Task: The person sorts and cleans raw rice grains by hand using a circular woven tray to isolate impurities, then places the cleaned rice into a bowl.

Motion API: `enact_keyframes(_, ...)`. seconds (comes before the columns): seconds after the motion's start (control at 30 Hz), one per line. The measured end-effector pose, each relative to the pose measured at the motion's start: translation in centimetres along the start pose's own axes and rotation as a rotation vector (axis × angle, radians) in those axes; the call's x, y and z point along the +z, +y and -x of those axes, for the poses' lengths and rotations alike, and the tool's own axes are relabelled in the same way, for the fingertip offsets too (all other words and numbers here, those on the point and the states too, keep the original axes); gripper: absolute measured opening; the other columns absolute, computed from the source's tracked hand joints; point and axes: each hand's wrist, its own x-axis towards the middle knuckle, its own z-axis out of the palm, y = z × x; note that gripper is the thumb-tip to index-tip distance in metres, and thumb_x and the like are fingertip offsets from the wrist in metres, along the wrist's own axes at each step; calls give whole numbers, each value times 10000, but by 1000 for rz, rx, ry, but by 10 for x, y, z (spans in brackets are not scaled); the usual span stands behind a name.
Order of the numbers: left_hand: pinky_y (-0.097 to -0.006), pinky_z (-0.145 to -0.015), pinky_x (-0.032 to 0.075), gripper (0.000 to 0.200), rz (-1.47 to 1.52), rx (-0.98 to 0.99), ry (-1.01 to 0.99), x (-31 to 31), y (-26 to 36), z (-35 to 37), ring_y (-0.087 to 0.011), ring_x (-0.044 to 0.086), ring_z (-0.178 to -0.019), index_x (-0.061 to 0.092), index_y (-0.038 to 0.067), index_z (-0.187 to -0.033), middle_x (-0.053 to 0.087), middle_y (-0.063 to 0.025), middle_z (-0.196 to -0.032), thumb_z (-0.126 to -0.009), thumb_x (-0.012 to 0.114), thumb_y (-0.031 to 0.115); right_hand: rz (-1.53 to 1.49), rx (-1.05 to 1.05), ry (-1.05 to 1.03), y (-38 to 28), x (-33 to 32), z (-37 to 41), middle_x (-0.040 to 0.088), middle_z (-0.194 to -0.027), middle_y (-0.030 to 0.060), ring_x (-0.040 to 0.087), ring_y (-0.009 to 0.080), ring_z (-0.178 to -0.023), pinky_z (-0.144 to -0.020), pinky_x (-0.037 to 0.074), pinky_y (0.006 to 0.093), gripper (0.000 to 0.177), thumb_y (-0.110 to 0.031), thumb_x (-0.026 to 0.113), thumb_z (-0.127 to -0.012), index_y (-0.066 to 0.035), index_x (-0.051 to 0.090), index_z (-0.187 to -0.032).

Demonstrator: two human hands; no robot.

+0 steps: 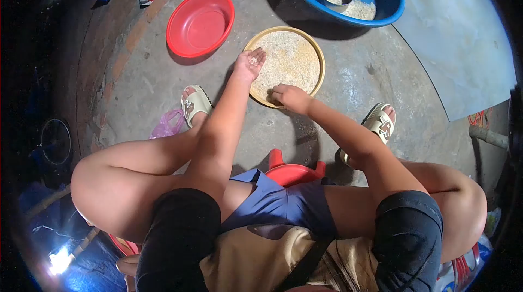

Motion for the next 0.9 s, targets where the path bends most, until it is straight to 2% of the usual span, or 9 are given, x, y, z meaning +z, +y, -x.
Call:
enact_keyframes(0.17, -379, -847, 491, 333, -16, -43, 10, -4, -14, -7, -306, 549, -926, 503, -106, -1028, 548, -209, -973, -883, 362, 158, 25, 329, -116, -1, -30, -20, 542, -944, 144, 538, 309, -902, -798, 455, 357, 203, -164, 538, -783, -27, 555, -931)
enact_keyframes(0.27, -375, -786, 506, 321, -92, -76, -2, 8, -19, 0, -285, 579, -876, 527, -81, -1007, 587, -182, -937, -885, 366, 168, -40, 372, 414, 14, -33, -25, 563, -894, 153, 532, 325, -913, -800, 450, 372, 226, -78, 559, -709, -41, 564, -932)
enact_keyframes(0.37, -358, -783, 501, 253, -151, -115, -129, 19, -24, 6, -249, 582, -837, 545, -44, -973, 598, -140, -895, -884, 405, 148, -115, 271, 455, 15, -58, -39, 569, -979, 144, 524, 314, -943, -823, 440, 372, 308, -35, 567, -669, -54, 575, -976)
enact_keyframes(0.43, -346, -753, 498, 218, -121, -158, -102, 20, -25, -2, -219, 579, -809, 556, 4, -936, 609, -106, -859, -885, 410, 158, -18, 249, 424, 15, -65, -44, 571, -1032, 129, 522, 310, -952, -842, 431, 378, 351, -21, 581, -654, -55, 579, -1004)
enact_keyframes(0.5, -352, -775, 498, 207, -40, -159, -258, 21, -22, -2, -228, 581, -817, 553, 1, -927, 605, -112, -867, -882, 414, 148, 95, 283, 609, 14, -67, -44, 568, -1026, 129, 515, 316, -954, -851, 423, 388, 372, -16, 588, -650, -44, 567, -1020)
enact_keyframes(0.53, -358, -808, 497, 234, -14, -122, -130, 27, -20, -1, -252, 580, -852, 545, -41, -958, 592, -145, -892, -881, 413, 136, 97, 282, 609, 13, -67, -41, 568, -1026, 129, 515, 316, -954, -851, 423, 388, 372, -16, 588, -650, -44, 567, -1020)
enact_keyframes(0.67, -372, -855, 489, 317, 18, -39, -131, 24, -4, 1, -306, 560, -926, 507, -115, -1048, 551, -214, -975, -882, 412, 138, 178, 261, 437, 21, -48, -13, 553, -1046, 126, 509, 318, -940, -840, 427, 389, 384, -52, 591, -669, -37, 547, -1050)
enact_keyframes(0.73, -372, -854, 489, 313, 27, -24, -99, 23, 1, 3, -304, 556, -938, 508, -113, -1044, 547, -213, -989, -881, 412, 137, 214, 221, 283, 14, -45, -2, 551, -1029, 107, 514, 291, -920, -824, 436, 375, 357, -116, 591, -683, -42, 555, -1030)
enact_keyframes(0.9, -372, -870, 480, 319, 33, -5, -6, 11, 1, 1, -301, 547, -960, 514, -110, -1036, 541, -212, -1009, -882, 396, 143, 197, 191, 121, 21, -32, 11, 552, -983, 102, 532, 281, -912, -795, 453, 359, 324, -111, 585, -700, -36, 582, -1015)
